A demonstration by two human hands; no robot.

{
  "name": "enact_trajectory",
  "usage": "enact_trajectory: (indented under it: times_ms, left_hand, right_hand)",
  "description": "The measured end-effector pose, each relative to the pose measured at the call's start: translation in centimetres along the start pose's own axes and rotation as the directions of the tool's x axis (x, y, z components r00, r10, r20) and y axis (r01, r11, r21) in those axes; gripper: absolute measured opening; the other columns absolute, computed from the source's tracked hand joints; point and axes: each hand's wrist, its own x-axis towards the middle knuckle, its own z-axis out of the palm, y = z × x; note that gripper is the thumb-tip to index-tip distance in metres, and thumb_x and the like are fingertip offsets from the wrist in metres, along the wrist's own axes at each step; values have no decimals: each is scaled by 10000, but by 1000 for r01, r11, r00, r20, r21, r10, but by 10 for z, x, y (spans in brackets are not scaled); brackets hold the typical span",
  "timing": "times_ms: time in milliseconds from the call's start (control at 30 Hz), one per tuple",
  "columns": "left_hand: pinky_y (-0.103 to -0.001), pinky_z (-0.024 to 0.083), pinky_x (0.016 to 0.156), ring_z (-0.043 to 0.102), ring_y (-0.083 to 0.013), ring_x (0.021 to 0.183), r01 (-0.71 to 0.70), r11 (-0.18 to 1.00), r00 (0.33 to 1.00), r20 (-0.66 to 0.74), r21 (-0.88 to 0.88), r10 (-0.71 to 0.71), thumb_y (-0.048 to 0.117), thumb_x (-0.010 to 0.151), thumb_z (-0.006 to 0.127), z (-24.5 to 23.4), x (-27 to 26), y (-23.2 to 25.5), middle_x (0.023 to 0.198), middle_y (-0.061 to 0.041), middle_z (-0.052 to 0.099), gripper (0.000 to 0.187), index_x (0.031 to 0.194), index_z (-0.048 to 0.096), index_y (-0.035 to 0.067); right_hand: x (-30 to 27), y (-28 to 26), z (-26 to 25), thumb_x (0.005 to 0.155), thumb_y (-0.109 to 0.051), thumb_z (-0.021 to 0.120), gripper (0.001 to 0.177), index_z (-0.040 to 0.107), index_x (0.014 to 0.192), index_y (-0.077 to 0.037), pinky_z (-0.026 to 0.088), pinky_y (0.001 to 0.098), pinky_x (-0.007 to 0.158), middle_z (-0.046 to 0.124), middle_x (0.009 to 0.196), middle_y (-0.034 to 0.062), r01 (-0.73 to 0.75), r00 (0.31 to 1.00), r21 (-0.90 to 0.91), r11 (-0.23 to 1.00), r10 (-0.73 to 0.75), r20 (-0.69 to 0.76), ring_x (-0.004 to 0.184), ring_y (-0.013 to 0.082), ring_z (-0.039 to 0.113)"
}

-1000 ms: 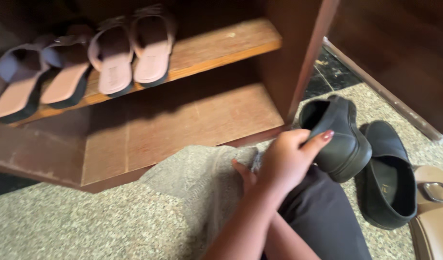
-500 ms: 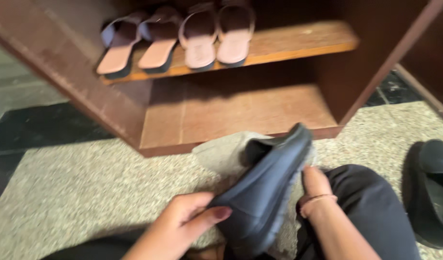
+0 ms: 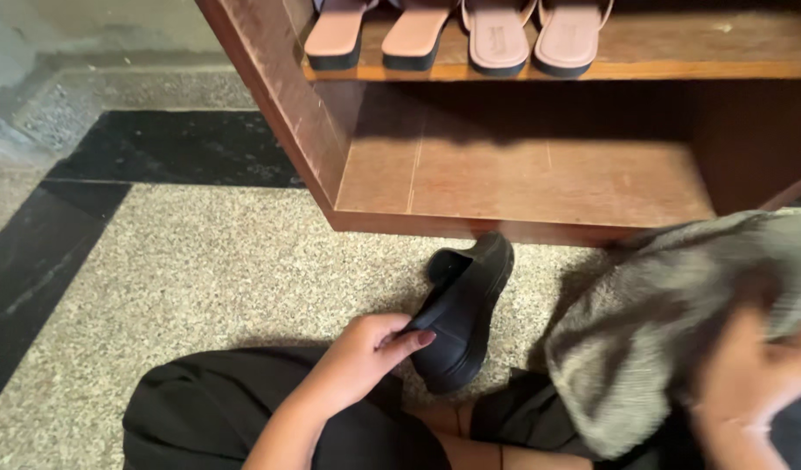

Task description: The person sits on the floor and wipes a black slip-on shoe with a cloth, cleaning the upper, sides, and sole. After finishing one shoe, they place it on a wooden shelf and repeat the process with the second shoe.

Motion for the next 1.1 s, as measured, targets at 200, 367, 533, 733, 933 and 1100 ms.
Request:
enact_trajectory:
  times_ms: [200,367,533,733,933,1100]
  left_hand:
    - [-336,515,654,588,-220,636,46,994,997,-72,99,-39,351,957,699,15,4,-13,729,-119,660,327,949,688,25]
    - [-308,477,1004,600,-247,1204,-294,903,949,-211,-313,235,169,955,688,33,13,-28,1298,-153,634,420,1337,553,57]
    - [-296,508,918,674,-199,1071,-192,911,947,-314,-366,73,96,920,649,31,23,-33,1167,-121,708,231,1130,685,5]
    - [-278,476,753,628,-139,841,-197,957,877,-476,-214,74,193,938,713,25,24,-22,907,-51,691,248,842,713,-36]
    - [-266,464,724,615,-138,812,-167,949,861,-508,-267,9,214,942,717,23,24,-14,882,-45,669,263,836,714,-28]
    - [-259,499,752,666,-117,835,-299,942,807,-567,-153,164,168,929,717,25,26,-16,902,-47,712,208,867,720,-31]
  right_hand:
    - [-76,-37,43,798,65,622,444,613,1238,11,534,390,962,662,1197,217,304,872,-219,927,-178,456,1083,363,665]
    - [-123,-77,74,682,29,646,595,648,1275,-11,591,399,895,663,1333,207,348,621,50,936,-270,735,1073,362,729]
    - [-119,-74,92,726,33,667,590,669,1308,-69,600,376,825,663,1393,143,440,553,-61,896,-217,804,949,295,756]
    - [-73,-41,111,724,93,618,650,676,1338,-113,554,406,967,643,1385,114,267,706,-298,916,25,708,1155,329,690]
    - [-86,-33,103,736,96,588,617,678,1322,-74,556,391,998,672,1345,144,263,683,-183,947,-49,729,1144,316,707]
    - [-112,-73,80,642,35,618,580,721,1203,-69,605,371,794,733,1281,124,282,568,8,959,-174,805,886,258,745]
